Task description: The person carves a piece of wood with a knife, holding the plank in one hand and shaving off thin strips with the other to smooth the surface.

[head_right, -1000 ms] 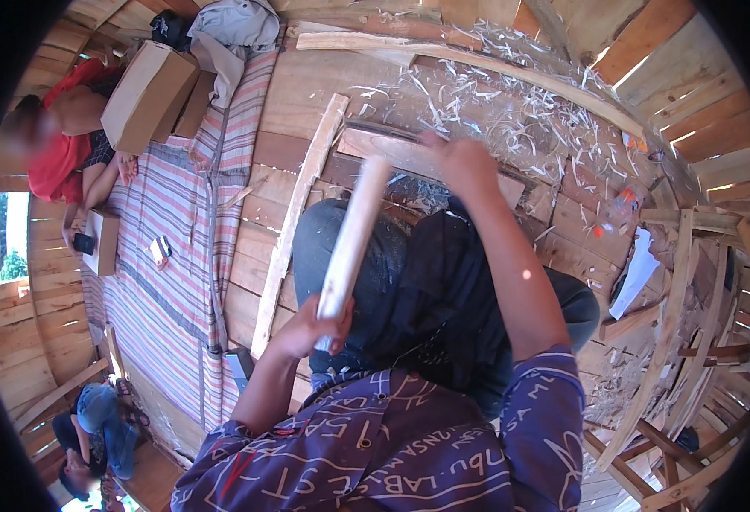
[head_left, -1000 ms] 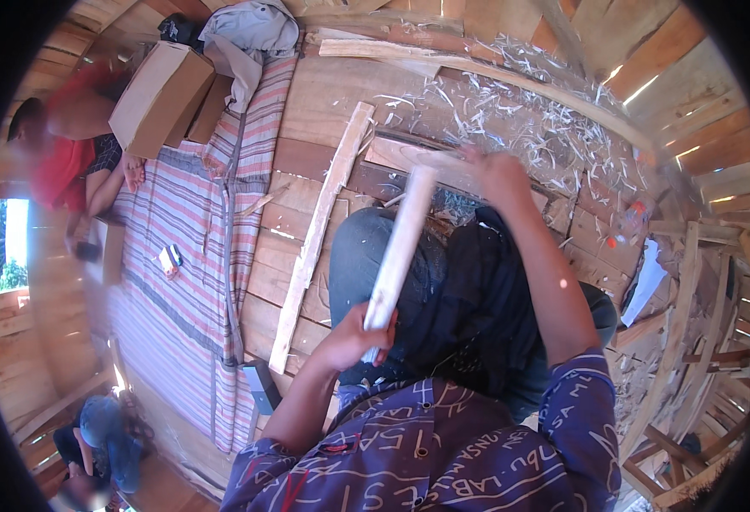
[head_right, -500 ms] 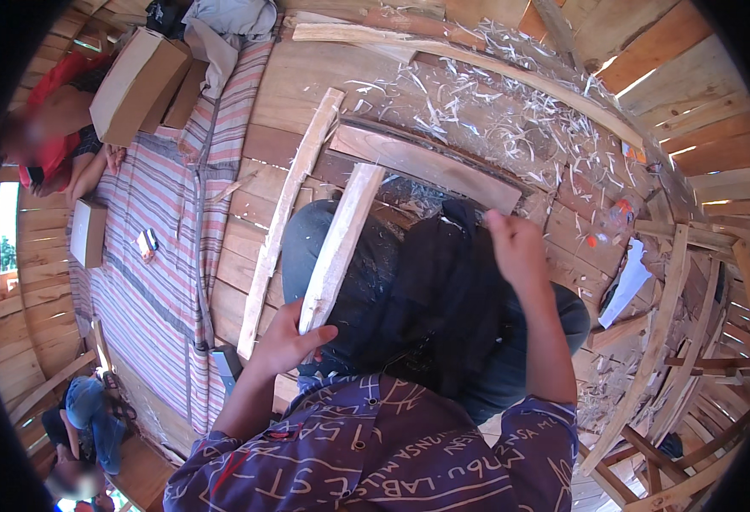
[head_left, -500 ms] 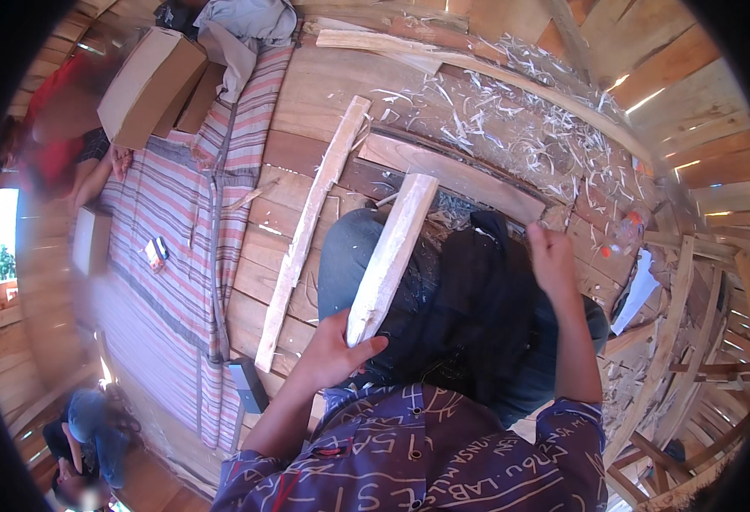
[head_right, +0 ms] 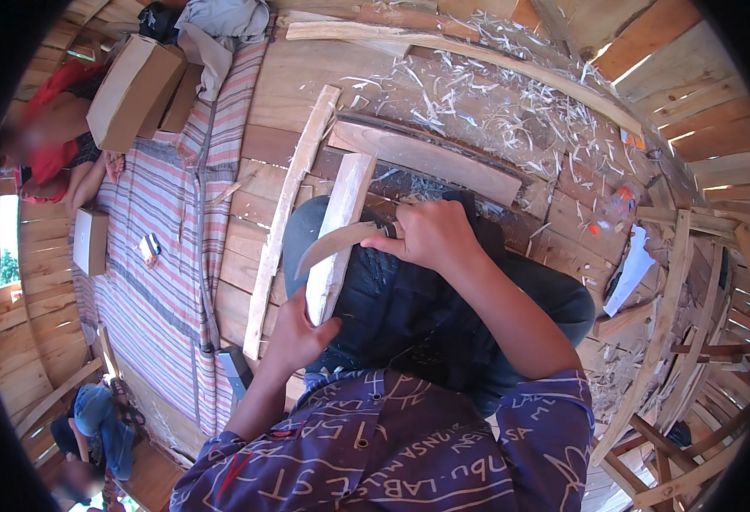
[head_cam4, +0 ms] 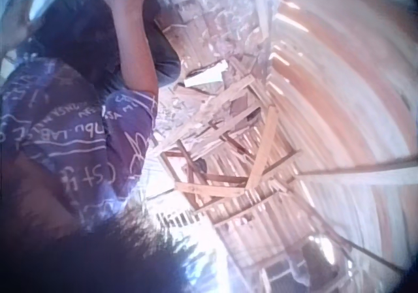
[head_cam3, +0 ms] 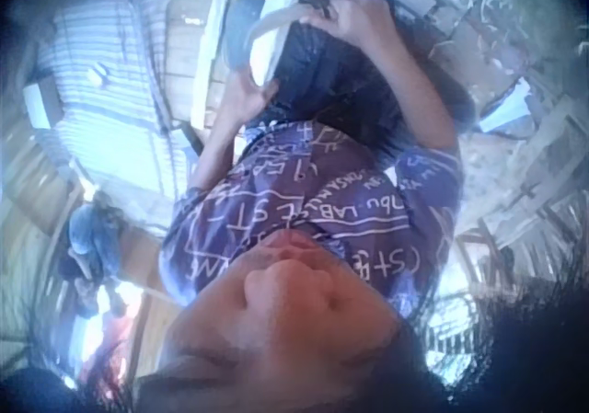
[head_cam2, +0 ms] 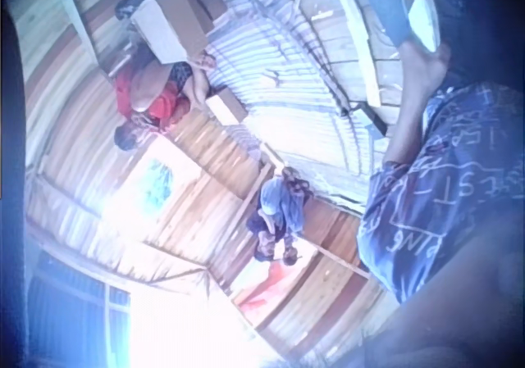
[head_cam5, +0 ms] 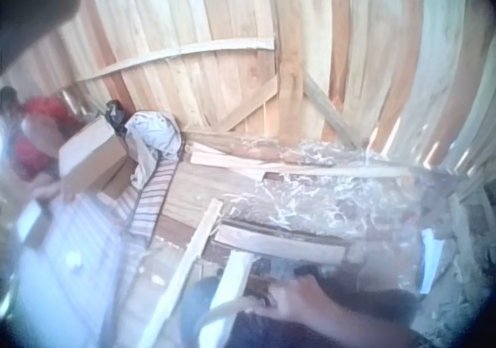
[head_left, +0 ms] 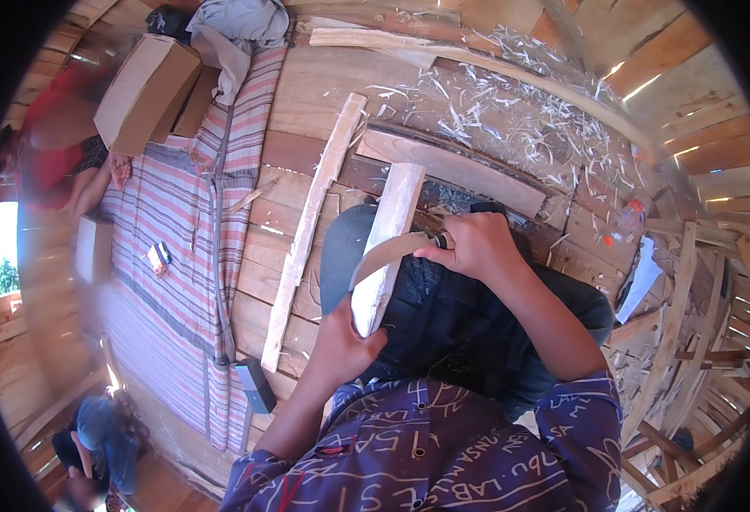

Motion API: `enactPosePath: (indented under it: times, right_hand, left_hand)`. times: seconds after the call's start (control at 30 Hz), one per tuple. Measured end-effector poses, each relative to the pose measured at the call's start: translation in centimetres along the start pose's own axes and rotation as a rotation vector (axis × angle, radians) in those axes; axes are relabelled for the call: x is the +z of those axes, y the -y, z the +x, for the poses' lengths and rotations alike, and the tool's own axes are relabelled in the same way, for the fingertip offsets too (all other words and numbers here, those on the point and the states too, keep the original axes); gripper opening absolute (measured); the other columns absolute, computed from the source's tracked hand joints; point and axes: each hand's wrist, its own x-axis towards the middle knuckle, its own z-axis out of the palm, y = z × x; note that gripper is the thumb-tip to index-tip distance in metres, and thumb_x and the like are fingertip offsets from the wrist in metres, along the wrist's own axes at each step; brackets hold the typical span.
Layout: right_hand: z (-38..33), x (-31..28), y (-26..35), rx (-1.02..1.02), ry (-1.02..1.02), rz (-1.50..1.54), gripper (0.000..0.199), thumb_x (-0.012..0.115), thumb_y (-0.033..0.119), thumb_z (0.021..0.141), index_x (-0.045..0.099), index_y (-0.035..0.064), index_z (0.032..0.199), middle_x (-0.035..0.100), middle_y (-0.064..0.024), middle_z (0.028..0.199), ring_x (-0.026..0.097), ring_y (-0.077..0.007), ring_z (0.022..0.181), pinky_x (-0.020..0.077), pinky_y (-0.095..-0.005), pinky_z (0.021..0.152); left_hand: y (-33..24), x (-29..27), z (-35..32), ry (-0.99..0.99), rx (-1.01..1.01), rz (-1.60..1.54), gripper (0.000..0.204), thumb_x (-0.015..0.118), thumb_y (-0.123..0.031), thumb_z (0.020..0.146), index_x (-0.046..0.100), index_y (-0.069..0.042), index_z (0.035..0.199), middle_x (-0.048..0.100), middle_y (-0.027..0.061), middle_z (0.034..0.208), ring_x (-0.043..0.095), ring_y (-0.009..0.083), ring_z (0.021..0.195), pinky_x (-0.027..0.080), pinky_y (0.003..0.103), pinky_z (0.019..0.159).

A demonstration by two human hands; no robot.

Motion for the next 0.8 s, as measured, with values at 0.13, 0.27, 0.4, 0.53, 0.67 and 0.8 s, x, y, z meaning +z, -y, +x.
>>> enactPosePath:
  times: [0.13,0.27,0.4,0.53,0.67,0.8]
  right_hand:
    - [0.6,0.5,-0.7,-0.031,-0.088,0.002,0.060,0.071,0.063,0.072,0.055,0.0068,0.058,0.055,-0.0093,0.052,0.058,-0.0321,0.049,0.0466,-0.0408,0.049]
    - [1.5,-0.3,-2.7,0.032,-0.171,-0.079,0.059,0.073,0.062,0.070,0.054,0.0070,0.058,0.055,-0.0094,0.052,0.058,-0.0323,0.050,0.0466,-0.0405,0.050]
    - [2.4,-1.5,-4.0,0.093,-0.152,-0.146,0.061,0.070,0.065,0.070,0.055,0.0070,0.056,0.056,-0.0099,0.052,0.059,-0.0318,0.051,0.0475,-0.0413,0.052]
    - [3.6,-1.3,-8.7,0.440,-0.163,-0.097,0.061,0.065,0.060,0.078,0.056,0.0028,0.059,0.053,-0.0104,0.053,0.056,-0.0299,0.054,0.0452,-0.0419,0.053]
    - [-5.1,-11.4,-24.9,0.948,-0.562,-0.037,0.065,0.059,0.059,0.085,0.053,-0.0001,0.058,0.049,-0.0088,0.052,0.049,-0.0249,0.053,0.0411,-0.0417,0.053]
    - [-11.4,-10.5,-22.9,0.850,-0.476,0.004,0.069,0.052,0.057,0.092,0.049,-0.0030,0.057,0.044,-0.0071,0.050,0.043,-0.0199,0.051,0.0371,-0.0414,0.052]
  left_hand:
    - [-0.5,-0.1,0.0,0.012,-0.036,0.000,0.055,0.065,-0.014,0.072,0.051,0.007,0.121,0.065,0.0222,0.100,0.063,0.0278,0.096,0.046,0.036,0.088]
    - [0.4,0.3,0.1,-0.050,0.023,-0.015,0.046,0.065,-0.018,0.071,0.054,0.009,0.106,0.063,0.0317,0.089,0.064,0.0466,0.089,0.049,0.044,0.079]
    - [0.3,0.1,0.3,-0.023,-0.026,-0.042,0.045,0.066,-0.019,0.071,0.054,0.009,0.104,0.063,0.0314,0.086,0.063,0.0472,0.088,0.049,0.044,0.078]
    - [0.3,-0.3,-0.6,-0.043,-0.007,0.010,0.044,0.066,-0.017,0.070,0.055,0.008,0.104,0.063,0.0309,0.088,0.063,0.0469,0.090,0.049,0.044,0.079]
    - [4.9,-0.7,-1.8,0.083,-0.013,-0.047,0.046,0.071,-0.018,0.071,0.056,0.007,0.107,0.064,0.0300,0.094,0.064,0.0440,0.093,0.050,0.042,0.081]
    - [3.9,0.5,-1.5,0.058,-0.076,-0.086,0.047,0.077,-0.030,0.076,0.062,0.006,0.102,0.067,0.0207,0.081,0.068,0.0333,0.079,0.052,0.039,0.073]
